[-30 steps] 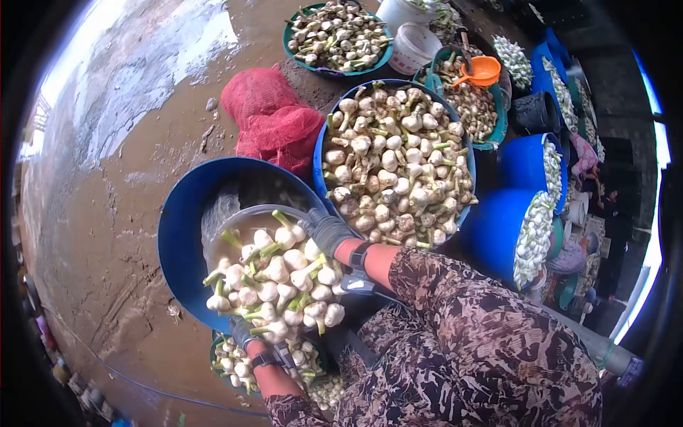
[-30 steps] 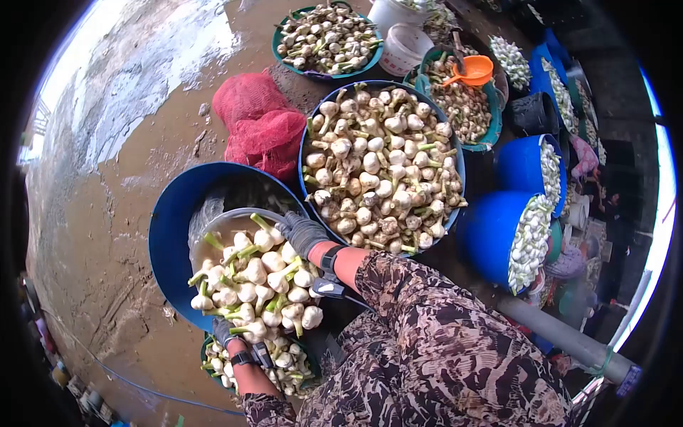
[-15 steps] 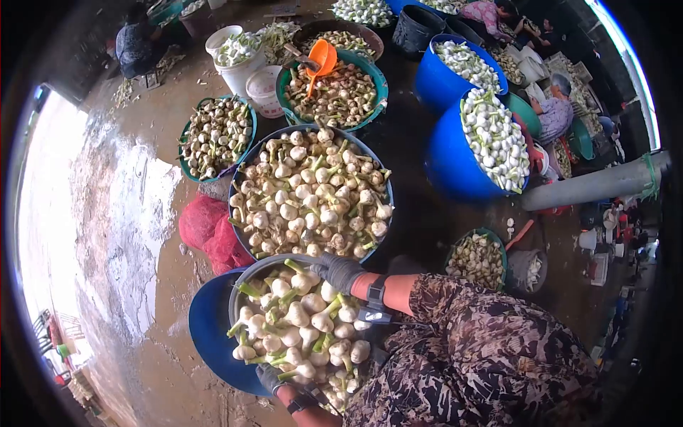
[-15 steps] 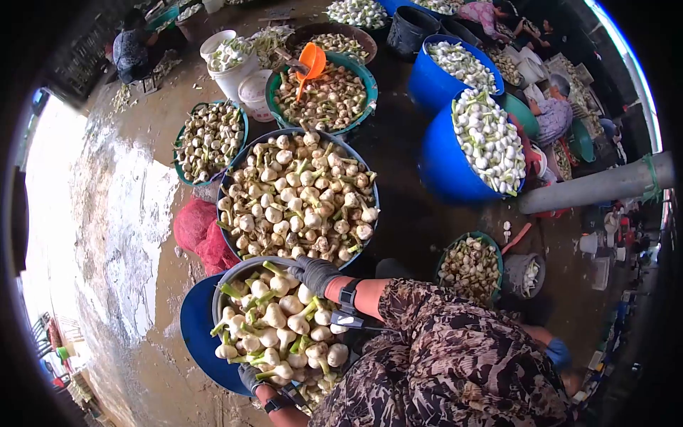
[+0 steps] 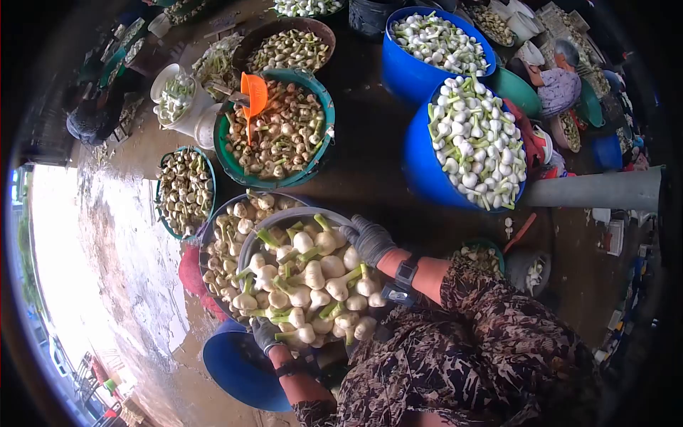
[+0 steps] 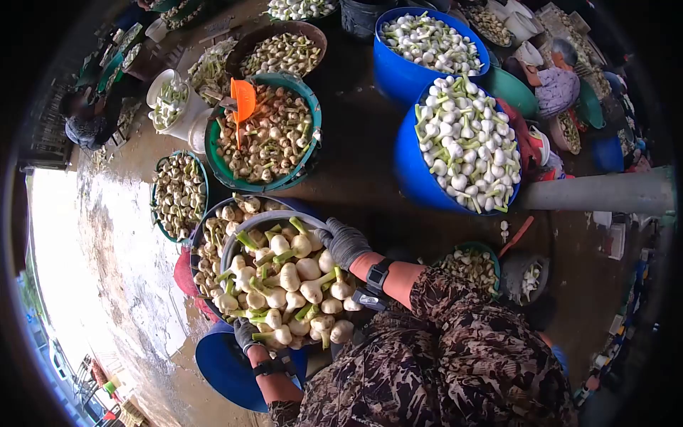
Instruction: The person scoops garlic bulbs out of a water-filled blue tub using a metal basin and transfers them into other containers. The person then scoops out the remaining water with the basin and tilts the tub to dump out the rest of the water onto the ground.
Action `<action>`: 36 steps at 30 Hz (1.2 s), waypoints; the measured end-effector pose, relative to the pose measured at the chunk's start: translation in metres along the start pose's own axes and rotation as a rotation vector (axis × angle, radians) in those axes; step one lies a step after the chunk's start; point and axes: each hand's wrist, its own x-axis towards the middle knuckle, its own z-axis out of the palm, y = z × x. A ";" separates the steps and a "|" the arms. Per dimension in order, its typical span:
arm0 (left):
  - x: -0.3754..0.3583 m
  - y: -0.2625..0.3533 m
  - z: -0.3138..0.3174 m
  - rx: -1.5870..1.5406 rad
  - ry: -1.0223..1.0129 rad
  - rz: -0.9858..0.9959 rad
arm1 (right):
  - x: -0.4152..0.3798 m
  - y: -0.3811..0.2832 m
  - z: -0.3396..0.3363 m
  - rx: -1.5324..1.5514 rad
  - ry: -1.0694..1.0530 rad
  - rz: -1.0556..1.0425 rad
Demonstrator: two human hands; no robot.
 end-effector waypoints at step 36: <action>0.364 0.709 0.324 0.006 -0.644 -0.134 | 0.781 0.120 -0.286 -0.682 -0.390 -0.054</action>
